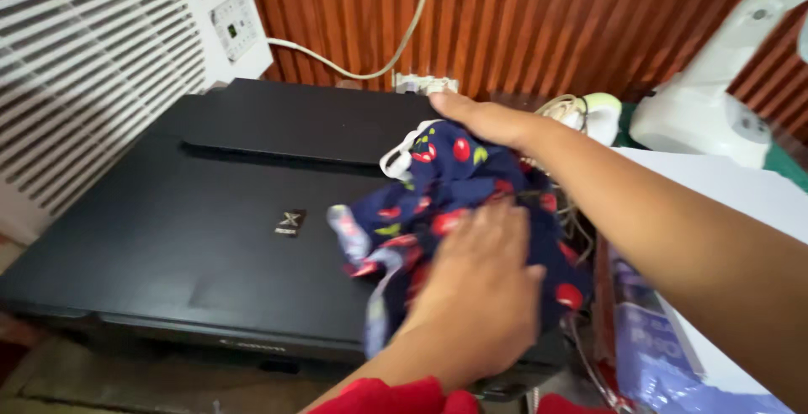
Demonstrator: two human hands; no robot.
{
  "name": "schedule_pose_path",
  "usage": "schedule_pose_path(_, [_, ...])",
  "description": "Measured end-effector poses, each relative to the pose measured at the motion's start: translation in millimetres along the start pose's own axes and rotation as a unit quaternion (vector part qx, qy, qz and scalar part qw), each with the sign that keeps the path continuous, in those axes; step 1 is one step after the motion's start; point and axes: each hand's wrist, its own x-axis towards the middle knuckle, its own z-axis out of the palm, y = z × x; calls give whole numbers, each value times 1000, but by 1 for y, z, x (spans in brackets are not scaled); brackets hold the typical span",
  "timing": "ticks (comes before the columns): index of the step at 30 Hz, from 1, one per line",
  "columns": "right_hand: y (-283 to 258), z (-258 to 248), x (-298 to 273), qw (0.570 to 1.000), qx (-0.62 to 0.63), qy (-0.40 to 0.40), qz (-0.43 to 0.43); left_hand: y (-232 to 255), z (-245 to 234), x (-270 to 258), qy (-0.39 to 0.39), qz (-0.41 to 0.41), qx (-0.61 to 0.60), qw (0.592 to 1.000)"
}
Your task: The person loads a stack of A4 photo paper into a Canon printer, then wipes the printer's exterior with a patterned cloth. The person handles the paper and cloth by hand.
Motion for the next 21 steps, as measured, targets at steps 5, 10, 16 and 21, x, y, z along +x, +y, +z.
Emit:
schedule_pose_path(5, [-16, -2, -18, 999, 0, -34, -9, -72, -91, -46, 85, -14, 151, 985])
schedule_pose_path(10, [-24, 10, -14, 999, -15, -26, -12, -73, -82, -25, -93, -171, 263, 945])
schedule_pose_path(16, [-13, 9, -11, 999, -46, 6, 14, -12, 22, 9, -2, -8, 118, 993])
schedule_pose_path(21, [-17, 6, -5, 999, -23, -44, -14, -19, 36, 80, -157, -61, 169, 971])
